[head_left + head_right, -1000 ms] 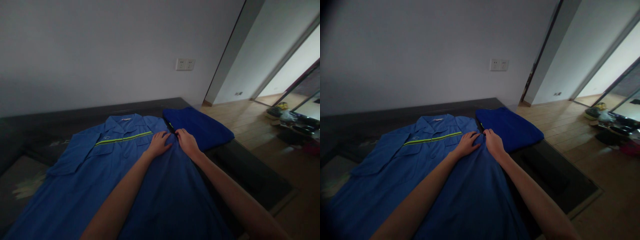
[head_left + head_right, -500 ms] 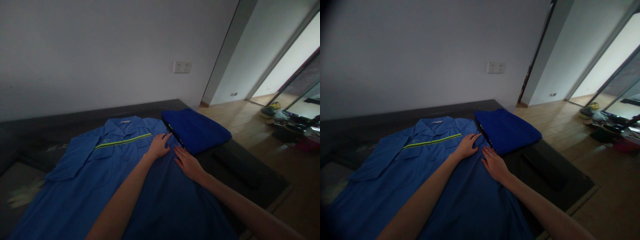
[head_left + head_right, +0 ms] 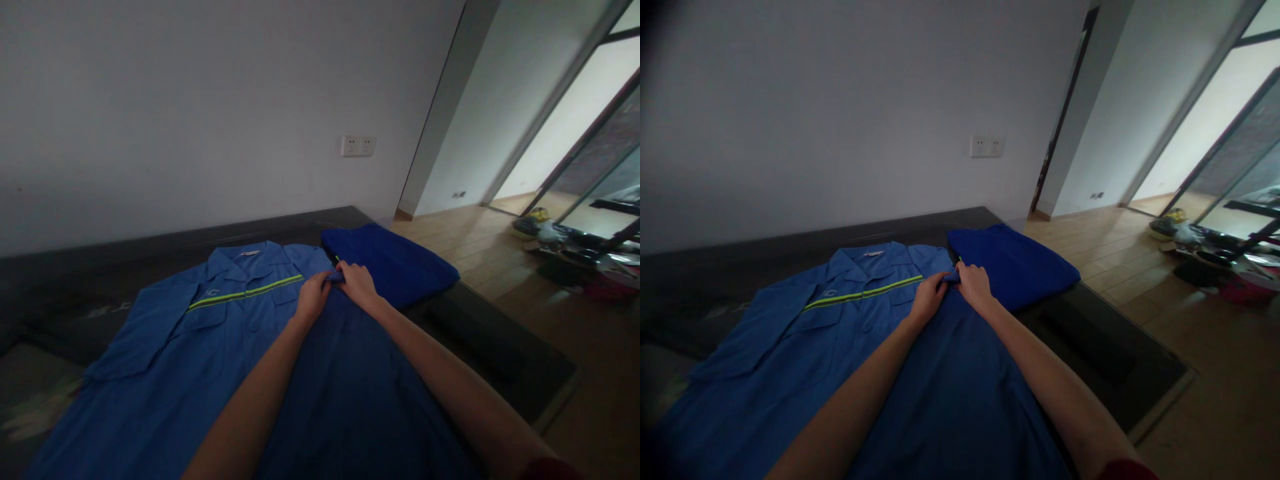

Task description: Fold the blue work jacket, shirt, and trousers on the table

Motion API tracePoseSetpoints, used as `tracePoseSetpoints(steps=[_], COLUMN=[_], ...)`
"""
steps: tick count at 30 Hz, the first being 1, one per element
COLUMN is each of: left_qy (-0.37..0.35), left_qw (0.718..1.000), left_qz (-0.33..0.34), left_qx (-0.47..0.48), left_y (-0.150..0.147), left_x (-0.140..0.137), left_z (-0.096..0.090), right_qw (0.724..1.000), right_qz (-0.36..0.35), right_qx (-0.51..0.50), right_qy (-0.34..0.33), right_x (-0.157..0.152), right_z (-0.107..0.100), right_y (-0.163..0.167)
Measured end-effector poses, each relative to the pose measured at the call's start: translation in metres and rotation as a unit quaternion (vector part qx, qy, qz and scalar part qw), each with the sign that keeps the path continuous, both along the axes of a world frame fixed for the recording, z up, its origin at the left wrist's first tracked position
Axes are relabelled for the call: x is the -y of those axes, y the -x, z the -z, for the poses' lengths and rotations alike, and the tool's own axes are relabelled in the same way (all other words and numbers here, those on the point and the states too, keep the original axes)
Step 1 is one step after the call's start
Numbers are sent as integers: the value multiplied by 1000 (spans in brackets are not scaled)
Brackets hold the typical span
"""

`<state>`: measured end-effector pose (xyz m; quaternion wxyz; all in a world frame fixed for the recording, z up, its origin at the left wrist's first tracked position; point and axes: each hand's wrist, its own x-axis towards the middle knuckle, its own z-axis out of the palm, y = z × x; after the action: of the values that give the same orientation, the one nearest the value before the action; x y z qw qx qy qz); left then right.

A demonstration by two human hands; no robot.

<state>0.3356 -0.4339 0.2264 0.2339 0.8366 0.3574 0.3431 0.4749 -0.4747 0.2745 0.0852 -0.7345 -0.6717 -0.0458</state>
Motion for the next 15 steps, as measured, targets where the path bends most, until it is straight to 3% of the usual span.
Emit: tracePoseSetpoints(steps=[4,9,15], left_qy=[6,4,-21], left_qw=[999,997,999], left_qz=[-40,-70,-27], left_qx=[-3,10,28], left_y=[1,3,5], left_x=[-1,-4,-10], left_z=[1,2,5], right_qw=[999,1000,999], right_qz=[31,12,-33], right_qx=[-17,10,27], right_qy=[-6,7,10], right_x=[-5,-2,1], right_z=[4,2,7], right_y=[-5,-13,-18])
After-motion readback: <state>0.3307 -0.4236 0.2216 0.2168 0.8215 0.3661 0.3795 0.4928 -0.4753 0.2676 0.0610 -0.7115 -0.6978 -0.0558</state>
